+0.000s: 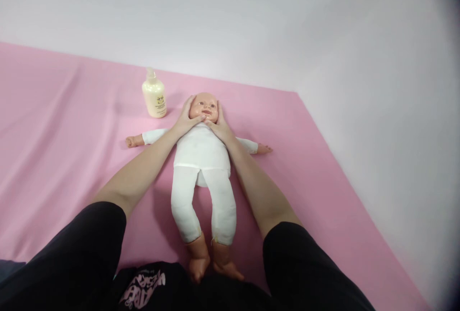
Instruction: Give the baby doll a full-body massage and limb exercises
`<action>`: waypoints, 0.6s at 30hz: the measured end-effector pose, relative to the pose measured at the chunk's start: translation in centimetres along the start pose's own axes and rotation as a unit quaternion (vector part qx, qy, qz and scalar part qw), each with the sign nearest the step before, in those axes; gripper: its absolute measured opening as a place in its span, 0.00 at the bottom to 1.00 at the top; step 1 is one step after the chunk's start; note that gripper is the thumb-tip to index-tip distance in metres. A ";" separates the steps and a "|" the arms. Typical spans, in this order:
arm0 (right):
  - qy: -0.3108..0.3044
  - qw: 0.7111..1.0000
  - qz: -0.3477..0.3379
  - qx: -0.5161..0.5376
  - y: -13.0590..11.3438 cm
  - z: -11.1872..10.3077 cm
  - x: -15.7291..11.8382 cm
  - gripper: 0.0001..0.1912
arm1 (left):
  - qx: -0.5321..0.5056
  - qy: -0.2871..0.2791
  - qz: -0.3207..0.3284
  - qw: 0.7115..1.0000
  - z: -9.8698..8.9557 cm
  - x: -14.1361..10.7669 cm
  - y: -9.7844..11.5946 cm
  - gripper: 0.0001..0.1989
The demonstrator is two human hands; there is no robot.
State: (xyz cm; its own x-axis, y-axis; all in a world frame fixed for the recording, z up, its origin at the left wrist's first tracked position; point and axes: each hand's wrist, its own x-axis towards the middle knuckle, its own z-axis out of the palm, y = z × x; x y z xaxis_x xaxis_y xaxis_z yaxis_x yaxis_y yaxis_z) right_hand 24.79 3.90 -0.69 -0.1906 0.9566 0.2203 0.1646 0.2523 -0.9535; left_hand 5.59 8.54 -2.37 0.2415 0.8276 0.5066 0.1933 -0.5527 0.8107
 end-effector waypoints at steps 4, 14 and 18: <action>-0.006 1.000 -0.003 0.010 0.2 -0.1 0.2 0.70 | 0.019 -0.010 -0.002 1.000 -0.4 -0.2 0.9 0.52; -0.003 0.999 -0.021 -0.038 -0.2 -0.1 0.0 0.71 | 0.017 0.000 0.019 1.000 -0.4 -0.1 0.9 0.42; 0.028 0.999 0.002 -0.027 -0.9 0.4 -0.1 0.63 | -0.014 0.021 0.020 0.999 0.0 -0.3 0.9 0.37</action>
State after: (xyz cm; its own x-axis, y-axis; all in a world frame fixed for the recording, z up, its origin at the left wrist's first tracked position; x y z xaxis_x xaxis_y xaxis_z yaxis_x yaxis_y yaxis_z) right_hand 24.29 3.54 0.07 -0.1361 0.9638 0.2291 0.2176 0.2547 -0.9422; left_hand 5.65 7.81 -1.82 0.2084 0.8085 0.5503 0.1582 -0.5831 0.7968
